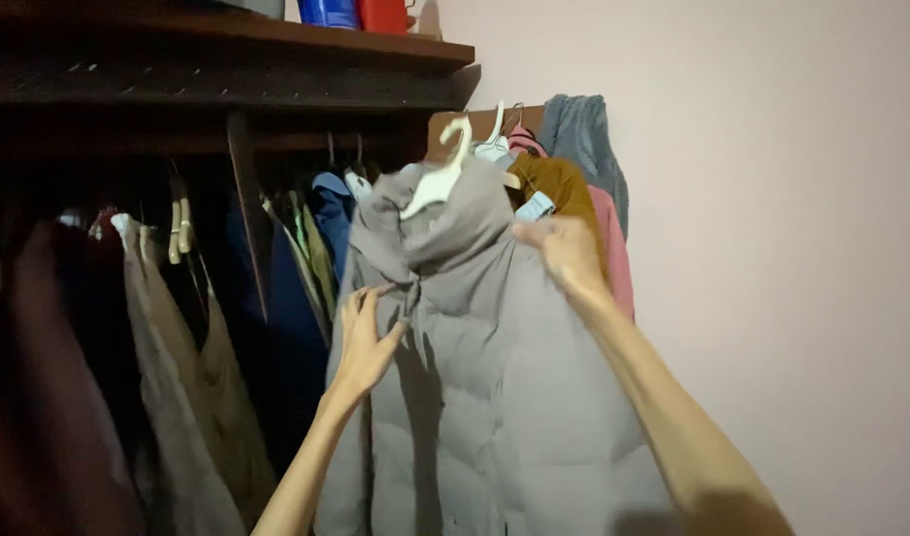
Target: The person places a jacket, a coat, and a dress onto hangers and hangs them in a closet.
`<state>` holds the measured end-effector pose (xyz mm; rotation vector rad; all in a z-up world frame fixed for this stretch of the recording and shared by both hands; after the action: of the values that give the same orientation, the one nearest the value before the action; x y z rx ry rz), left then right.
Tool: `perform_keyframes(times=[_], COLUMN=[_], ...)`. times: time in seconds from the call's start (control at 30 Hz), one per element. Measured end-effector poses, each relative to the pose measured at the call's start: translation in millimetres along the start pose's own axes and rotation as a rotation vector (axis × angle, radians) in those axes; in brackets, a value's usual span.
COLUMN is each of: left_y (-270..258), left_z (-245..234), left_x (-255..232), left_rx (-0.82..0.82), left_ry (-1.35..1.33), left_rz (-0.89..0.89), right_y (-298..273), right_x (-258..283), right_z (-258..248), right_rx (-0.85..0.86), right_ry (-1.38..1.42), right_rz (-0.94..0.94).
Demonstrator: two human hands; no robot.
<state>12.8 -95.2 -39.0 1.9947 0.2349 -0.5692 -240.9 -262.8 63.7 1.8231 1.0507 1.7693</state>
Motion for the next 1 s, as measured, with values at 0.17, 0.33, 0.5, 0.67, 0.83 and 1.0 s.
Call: perform_keyframes(times=[0.17, 0.33, 0.5, 0.67, 0.83, 1.0], left_y=[17, 26, 19, 13, -6, 0], left_z=[18, 52, 82, 87, 48, -15], left_x=[-24, -27, -31, -27, -16, -41], left_rx=[0.010, 0.045, 0.076, 0.168, 0.167, 0.042], left_ry=[-0.048, 0.029, -0.106, -0.108, -0.001, -0.223], left_rz=[-0.033, 0.099, 0.141, 0.038, 0.172, 0.155], right_y=[30, 21, -7, -44, -88, -132], right_x=[75, 81, 58, 55, 56, 43], right_z=[-54, -110, -118, -96, -127, -224], right_rx=[-0.067, -0.088, -0.049, -0.022, 0.001, -0.004], right_ry=[-0.089, -0.162, -0.272, -0.289, -0.445, -0.237], right_rz=[-0.073, -0.159, -0.201, -0.064, -0.174, 0.067])
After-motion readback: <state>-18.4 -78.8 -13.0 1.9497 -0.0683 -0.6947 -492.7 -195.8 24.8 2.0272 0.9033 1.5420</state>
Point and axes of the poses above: each hand's wrist, its own y-axis towards the middle knuckle, its own z-axis out of the palm, x = y × z, the point moved 5 cm from there along y, towards the middle knuckle, and after that the axes turned 9 degrees about -z, right-handed, at the moved point
